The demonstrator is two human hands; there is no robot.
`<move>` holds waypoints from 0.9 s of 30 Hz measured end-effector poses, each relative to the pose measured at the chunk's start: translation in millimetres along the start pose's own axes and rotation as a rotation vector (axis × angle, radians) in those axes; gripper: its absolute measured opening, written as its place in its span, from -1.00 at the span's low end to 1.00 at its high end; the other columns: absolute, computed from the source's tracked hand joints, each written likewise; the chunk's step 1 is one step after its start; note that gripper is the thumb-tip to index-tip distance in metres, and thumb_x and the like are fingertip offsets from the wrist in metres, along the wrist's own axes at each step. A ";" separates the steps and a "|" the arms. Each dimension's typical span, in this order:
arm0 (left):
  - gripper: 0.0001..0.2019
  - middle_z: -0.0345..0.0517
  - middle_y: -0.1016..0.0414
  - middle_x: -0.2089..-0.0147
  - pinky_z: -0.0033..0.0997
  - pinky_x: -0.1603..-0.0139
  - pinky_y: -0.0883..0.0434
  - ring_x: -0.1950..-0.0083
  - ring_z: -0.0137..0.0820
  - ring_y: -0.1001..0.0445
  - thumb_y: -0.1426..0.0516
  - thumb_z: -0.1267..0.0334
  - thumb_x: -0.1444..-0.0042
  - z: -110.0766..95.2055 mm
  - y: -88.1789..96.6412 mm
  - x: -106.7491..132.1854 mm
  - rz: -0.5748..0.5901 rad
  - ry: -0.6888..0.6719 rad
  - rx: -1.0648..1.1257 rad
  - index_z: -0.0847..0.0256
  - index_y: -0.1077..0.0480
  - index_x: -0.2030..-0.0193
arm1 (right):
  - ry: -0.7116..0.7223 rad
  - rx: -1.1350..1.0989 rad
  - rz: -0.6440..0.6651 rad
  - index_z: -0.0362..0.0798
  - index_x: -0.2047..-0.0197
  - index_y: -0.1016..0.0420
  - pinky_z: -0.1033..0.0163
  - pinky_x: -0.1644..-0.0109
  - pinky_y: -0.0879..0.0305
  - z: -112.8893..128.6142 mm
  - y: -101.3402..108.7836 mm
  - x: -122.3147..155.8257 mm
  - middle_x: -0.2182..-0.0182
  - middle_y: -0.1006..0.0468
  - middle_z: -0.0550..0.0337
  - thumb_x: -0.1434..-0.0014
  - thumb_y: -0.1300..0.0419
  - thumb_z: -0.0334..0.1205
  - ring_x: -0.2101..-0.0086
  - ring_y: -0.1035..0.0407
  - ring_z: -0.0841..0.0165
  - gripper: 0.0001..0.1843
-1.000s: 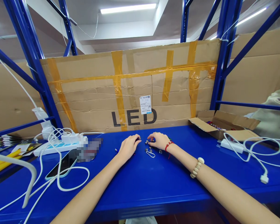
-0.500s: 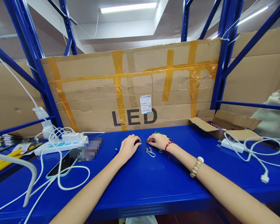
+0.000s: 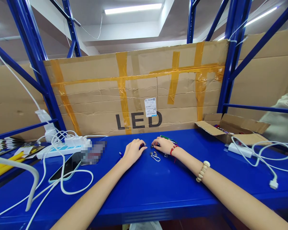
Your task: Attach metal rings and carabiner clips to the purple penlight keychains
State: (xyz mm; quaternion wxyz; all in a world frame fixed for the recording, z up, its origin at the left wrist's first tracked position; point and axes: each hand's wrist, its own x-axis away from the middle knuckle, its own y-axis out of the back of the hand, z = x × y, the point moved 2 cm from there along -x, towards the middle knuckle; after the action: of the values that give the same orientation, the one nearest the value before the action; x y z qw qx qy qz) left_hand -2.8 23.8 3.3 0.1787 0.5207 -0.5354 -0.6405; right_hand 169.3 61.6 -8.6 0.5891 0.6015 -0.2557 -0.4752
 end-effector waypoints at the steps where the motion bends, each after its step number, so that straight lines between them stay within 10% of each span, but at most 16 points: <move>1: -0.86 -0.19 -0.42 0.22 -0.42 0.18 -0.27 0.16 -0.37 -0.35 -0.05 0.17 -0.13 -0.1 0.2 0.0 0.000 0.001 0.006 0.13 -0.35 0.22 | 0.007 -0.002 -0.006 0.01 0.18 -0.47 0.34 0.14 -0.25 -0.6 -0.5 -0.5 0.23 -0.47 0.18 -0.12 -0.10 -0.28 0.24 -0.38 0.36 -0.80; 27: -0.88 -0.22 -0.42 0.26 -0.45 0.26 -0.25 0.22 -0.38 -0.36 -0.08 0.19 -0.10 -0.9 0.8 0.1 0.013 0.003 0.034 0.14 -0.36 0.25 | 0.086 -0.528 -0.200 -0.07 0.28 -0.52 0.40 0.45 -0.24 15.0 18.0 1.5 0.47 -0.55 0.26 0.12 -0.24 -0.25 0.53 -0.37 0.46 -0.75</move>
State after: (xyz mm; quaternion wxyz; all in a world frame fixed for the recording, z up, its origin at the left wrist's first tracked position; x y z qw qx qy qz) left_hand -2.3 23.1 4.1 0.1748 0.5212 -0.5492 -0.6295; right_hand 161.3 50.2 10.4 0.6859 0.4692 -0.0373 -0.5551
